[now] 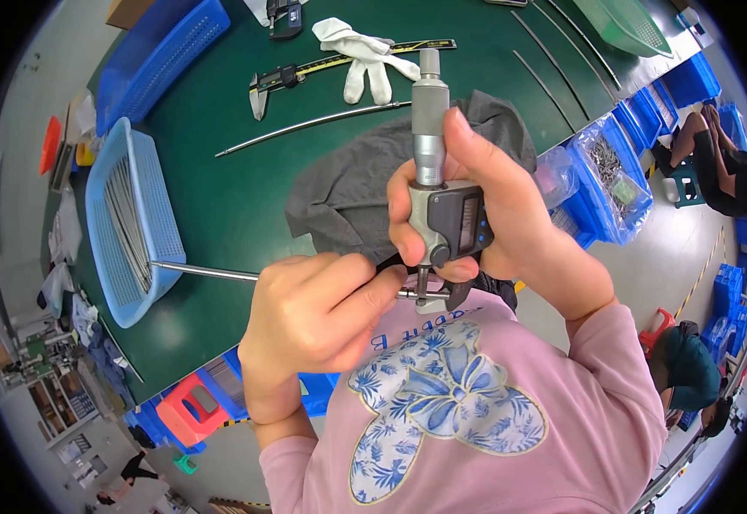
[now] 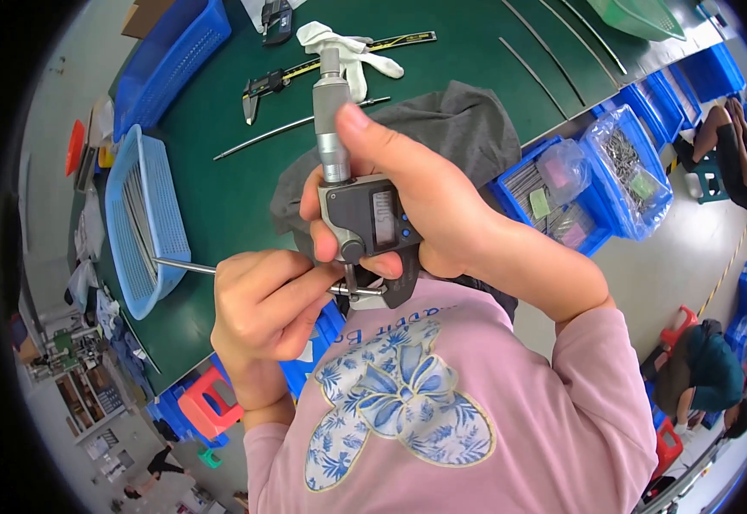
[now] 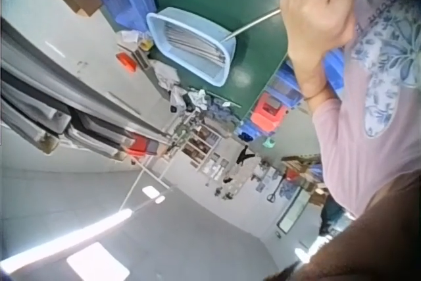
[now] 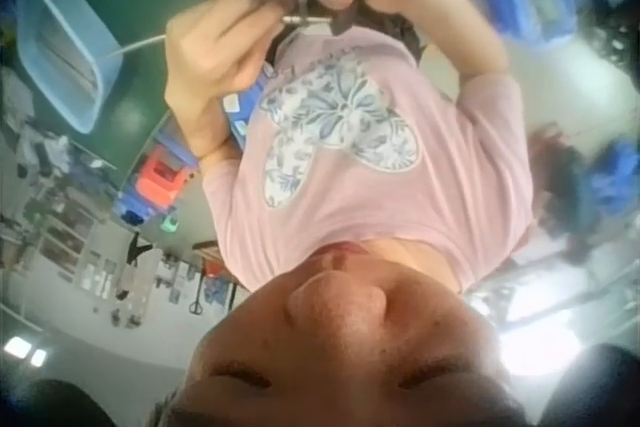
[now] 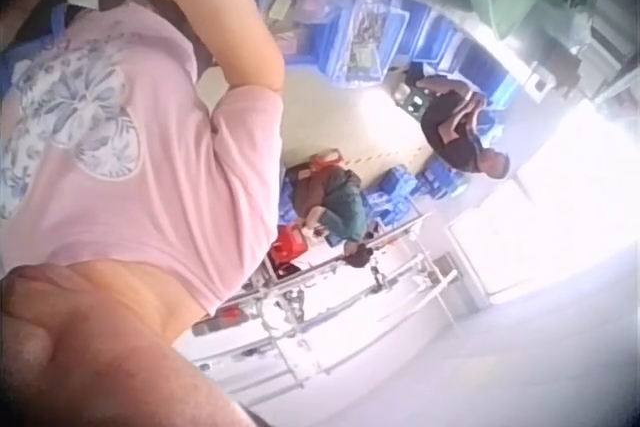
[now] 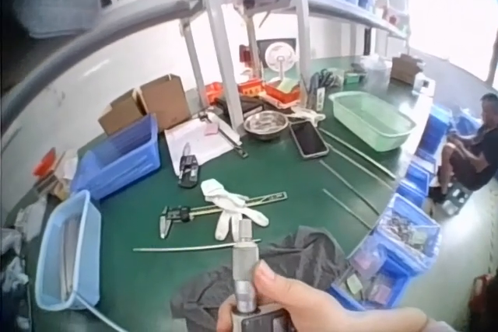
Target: Measure the dimensions of metal rods using a digital micrometer and use a hand file to adjust the rod ends.
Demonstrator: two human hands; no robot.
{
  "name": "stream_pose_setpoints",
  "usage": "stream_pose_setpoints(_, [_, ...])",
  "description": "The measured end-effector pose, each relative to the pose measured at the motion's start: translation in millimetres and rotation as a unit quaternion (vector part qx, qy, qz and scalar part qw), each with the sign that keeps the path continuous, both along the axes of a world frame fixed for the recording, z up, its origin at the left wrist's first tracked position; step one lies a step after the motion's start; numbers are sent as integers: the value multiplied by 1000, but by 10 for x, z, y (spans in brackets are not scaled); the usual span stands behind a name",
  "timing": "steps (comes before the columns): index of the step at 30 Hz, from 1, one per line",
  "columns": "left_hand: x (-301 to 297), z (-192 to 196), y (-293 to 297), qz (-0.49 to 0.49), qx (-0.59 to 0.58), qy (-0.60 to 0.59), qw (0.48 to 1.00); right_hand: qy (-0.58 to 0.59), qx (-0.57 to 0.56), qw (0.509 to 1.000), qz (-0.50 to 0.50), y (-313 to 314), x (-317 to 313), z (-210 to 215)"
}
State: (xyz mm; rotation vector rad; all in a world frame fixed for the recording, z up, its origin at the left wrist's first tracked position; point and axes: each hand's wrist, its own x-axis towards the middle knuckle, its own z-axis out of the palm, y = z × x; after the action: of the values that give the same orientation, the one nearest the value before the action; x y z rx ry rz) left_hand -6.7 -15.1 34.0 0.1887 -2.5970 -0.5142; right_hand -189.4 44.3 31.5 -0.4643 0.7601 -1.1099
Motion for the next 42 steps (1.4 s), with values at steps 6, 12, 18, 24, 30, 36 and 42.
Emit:
stream_pose_setpoints(6, [-22,-3,18,-9,0,6,1000,-108,9,994,-9,40,-48,-74])
stream_pose_setpoints(12, [-29,1,8,-18,8,4,1000,-132,-22,991,-9,38,-61,-91])
stream_pose_setpoints(18, [-53,3,6,-14,3,4,1000,-47,-8,999,-22,53,-42,-43])
stream_pose_setpoints(24, [-43,12,0,-13,4,7,1000,-108,22,994,-9,27,-31,-45])
stream_pose_setpoints(30, [-39,17,14,-7,25,-3,1000,-82,16,997,-4,16,-38,-69])
stream_pose_setpoints(36, [-52,12,9,-11,13,15,1000,-80,3,997,-23,37,-12,-90])
stream_pose_setpoints(42, [-55,-13,-14,-21,22,16,999,-129,-4,991,-23,37,-23,-111])
